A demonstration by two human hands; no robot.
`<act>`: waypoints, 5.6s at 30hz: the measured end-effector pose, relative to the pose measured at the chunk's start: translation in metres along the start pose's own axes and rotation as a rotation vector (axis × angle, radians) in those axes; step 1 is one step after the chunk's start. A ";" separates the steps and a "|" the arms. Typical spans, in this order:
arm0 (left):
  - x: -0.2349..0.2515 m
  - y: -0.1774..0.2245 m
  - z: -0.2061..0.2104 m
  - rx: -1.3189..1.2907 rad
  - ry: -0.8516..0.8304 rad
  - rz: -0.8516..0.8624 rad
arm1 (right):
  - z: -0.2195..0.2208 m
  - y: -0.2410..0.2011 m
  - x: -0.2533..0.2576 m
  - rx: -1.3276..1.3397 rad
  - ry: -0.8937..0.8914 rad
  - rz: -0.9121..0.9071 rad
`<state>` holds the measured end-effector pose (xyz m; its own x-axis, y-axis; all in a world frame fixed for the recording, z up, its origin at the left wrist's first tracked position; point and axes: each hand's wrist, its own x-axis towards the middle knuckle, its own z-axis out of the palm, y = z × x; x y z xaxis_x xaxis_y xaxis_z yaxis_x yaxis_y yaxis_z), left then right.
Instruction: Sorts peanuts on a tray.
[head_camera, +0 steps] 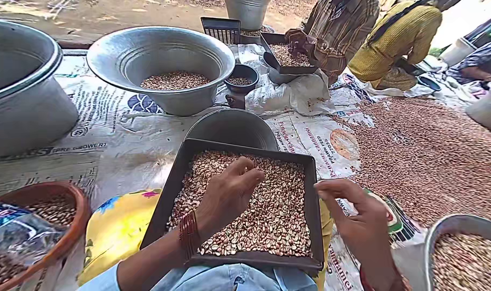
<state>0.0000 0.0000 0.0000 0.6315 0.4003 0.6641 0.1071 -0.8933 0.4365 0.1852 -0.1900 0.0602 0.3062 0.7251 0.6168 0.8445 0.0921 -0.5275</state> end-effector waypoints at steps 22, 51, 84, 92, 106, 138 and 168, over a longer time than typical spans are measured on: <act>-0.035 -0.032 0.055 -0.435 -0.680 -0.580 | 0.095 0.057 -0.064 -0.388 -0.482 0.260; -0.033 -0.035 0.063 0.110 -0.534 -0.265 | 0.101 0.053 -0.038 -0.012 -0.428 0.428; -0.038 -0.031 0.058 -0.372 -0.805 -0.558 | 0.108 0.020 -0.032 -0.149 -0.603 0.374; -0.018 -0.031 0.046 -0.370 -1.168 -0.603 | 0.105 0.001 -0.049 -0.125 -0.563 0.234; 0.034 -0.030 0.045 0.415 -0.998 -0.589 | 0.066 0.039 -0.033 -0.478 -0.967 0.912; -0.033 -0.020 0.055 0.088 -0.364 -0.222 | 0.126 0.091 0.018 -0.388 -0.669 0.394; -0.026 -0.033 0.071 0.055 -0.625 -0.420 | 0.108 0.104 0.010 -0.078 -0.355 0.449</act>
<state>0.0348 0.0043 -0.0749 0.8454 0.5335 -0.0266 0.4628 -0.7066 0.5353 0.2290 -0.0994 -0.0512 0.4875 0.8672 0.1018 0.7000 -0.3185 -0.6392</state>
